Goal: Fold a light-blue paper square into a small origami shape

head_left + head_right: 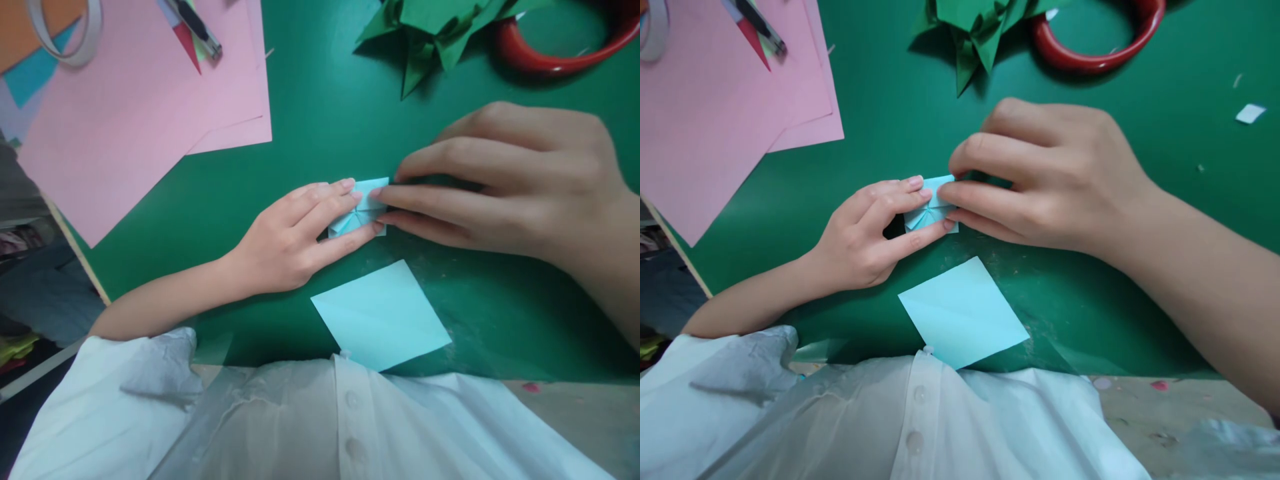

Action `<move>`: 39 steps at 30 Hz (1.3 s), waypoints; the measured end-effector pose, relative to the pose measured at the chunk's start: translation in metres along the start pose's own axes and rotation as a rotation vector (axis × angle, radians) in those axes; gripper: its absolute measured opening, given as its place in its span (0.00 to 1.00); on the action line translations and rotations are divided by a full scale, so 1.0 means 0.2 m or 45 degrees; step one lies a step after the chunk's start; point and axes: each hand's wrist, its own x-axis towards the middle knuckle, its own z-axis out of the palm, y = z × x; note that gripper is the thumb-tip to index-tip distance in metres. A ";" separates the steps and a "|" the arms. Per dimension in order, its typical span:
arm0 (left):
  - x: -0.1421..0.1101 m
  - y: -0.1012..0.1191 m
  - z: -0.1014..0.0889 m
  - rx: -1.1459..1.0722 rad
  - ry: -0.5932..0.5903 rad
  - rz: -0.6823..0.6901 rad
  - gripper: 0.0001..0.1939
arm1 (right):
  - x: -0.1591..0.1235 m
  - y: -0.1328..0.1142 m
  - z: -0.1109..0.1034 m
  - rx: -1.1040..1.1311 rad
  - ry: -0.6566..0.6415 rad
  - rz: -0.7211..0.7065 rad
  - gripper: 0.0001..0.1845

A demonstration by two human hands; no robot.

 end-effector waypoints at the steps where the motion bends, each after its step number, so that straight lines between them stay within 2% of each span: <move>1: 0.00 0.00 0.00 -0.009 -0.015 -0.006 0.18 | 0.01 -0.01 -0.01 -0.013 -0.030 0.016 0.16; 8: 0.02 0.00 -0.01 0.014 -0.015 -0.040 0.17 | 0.06 -0.04 -0.03 -0.140 -0.177 -0.051 0.28; 12: 0.02 0.00 -0.02 0.066 0.033 0.008 0.16 | 0.04 -0.04 -0.02 -0.090 -0.128 -0.052 0.23; 15: 0.02 0.00 -0.02 0.091 0.026 0.047 0.15 | 0.02 -0.03 -0.01 -0.033 -0.153 -0.045 0.23; 17: 0.01 0.00 -0.01 0.098 0.039 0.087 0.13 | 0.02 -0.02 0.00 -0.010 -0.150 -0.094 0.24; 21: 0.00 0.01 -0.01 0.088 0.106 0.137 0.11 | 0.04 -0.02 0.00 0.035 -0.039 -0.181 0.21; 23: 0.00 0.01 -0.01 0.037 0.108 0.115 0.12 | 0.06 -0.03 0.00 0.106 -0.048 -0.119 0.22; 28: -0.01 0.01 -0.01 -0.091 0.011 0.014 0.14 | 0.09 -0.01 0.00 0.374 -0.220 0.137 0.35; 30: -0.01 0.00 -0.01 -0.078 0.025 0.031 0.14 | 0.08 -0.01 0.01 0.414 -0.247 0.179 0.37; 37: 0.00 0.00 -0.01 0.001 0.102 0.117 0.12 | 0.04 0.01 0.03 0.417 -0.207 0.182 0.29; 39: 0.00 0.00 -0.01 -0.005 0.105 0.136 0.12 | 0.02 0.01 0.04 0.359 -0.129 0.106 0.25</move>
